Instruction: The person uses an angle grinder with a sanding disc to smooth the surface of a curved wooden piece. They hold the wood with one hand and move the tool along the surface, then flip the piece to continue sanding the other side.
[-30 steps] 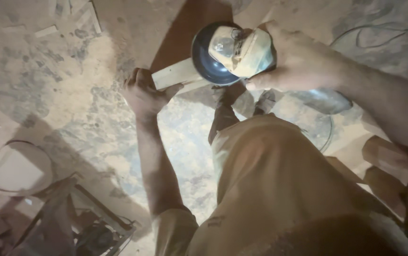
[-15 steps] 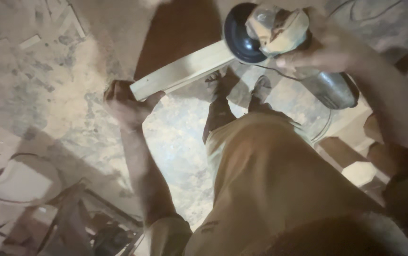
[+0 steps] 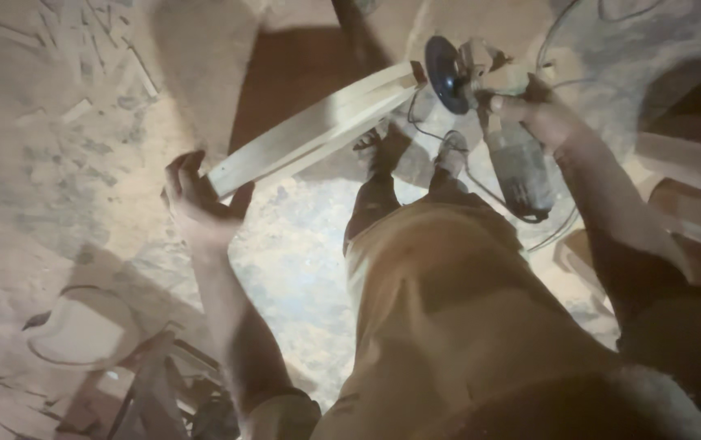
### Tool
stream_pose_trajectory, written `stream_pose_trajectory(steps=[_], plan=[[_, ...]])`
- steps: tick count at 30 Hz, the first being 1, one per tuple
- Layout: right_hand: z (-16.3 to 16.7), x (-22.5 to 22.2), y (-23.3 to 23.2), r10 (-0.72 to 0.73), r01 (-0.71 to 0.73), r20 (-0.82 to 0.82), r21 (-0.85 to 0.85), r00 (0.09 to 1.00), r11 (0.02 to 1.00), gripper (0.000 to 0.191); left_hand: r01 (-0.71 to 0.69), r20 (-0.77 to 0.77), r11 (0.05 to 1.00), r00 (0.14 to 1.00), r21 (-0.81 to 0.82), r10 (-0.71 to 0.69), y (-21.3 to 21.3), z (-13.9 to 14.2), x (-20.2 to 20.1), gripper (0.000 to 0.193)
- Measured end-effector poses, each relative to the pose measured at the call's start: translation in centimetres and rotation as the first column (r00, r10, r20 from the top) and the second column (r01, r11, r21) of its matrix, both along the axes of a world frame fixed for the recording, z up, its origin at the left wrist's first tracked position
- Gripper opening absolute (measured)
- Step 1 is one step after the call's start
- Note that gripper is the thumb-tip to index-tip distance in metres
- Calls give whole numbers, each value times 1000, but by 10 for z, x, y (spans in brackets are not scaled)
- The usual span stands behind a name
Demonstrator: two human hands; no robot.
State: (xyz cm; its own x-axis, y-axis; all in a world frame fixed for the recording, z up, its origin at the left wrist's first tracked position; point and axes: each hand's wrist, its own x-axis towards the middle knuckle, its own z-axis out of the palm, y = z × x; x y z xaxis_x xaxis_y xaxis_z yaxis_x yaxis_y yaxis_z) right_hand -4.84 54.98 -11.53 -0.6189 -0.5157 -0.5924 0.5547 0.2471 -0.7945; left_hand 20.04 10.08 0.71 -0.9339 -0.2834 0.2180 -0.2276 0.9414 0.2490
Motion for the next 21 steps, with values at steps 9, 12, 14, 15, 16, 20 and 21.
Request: stream_pose_trajectory(steps=[9,12,14,15,16,20,21], plan=[[34,-4,-31,204,-206,-91,-11,975,978,90,-41,139,977,990,210,11,16,-16,-38,61],[56,-10,-62,271,-283,-130,-84,954,955,88,-74,101,994,993,79,66,9,-25,-41,75],[72,-11,-79,350,-340,-143,88,926,936,87,58,-177,986,981,-155,-85,7,-32,-42,75],[80,-12,-86,383,-377,-182,69,905,924,85,67,-164,990,982,-127,-88,6,-36,-42,74],[86,-13,-91,416,-415,-220,53,882,908,84,76,-150,992,985,-98,-90,5,-39,-41,74],[101,-15,-107,485,-498,-350,58,802,865,87,83,-82,997,993,7,-82,-2,-43,-26,74],[101,-16,-108,484,-507,-358,33,799,861,83,64,-67,998,996,-9,-64,-4,-45,-23,76]])
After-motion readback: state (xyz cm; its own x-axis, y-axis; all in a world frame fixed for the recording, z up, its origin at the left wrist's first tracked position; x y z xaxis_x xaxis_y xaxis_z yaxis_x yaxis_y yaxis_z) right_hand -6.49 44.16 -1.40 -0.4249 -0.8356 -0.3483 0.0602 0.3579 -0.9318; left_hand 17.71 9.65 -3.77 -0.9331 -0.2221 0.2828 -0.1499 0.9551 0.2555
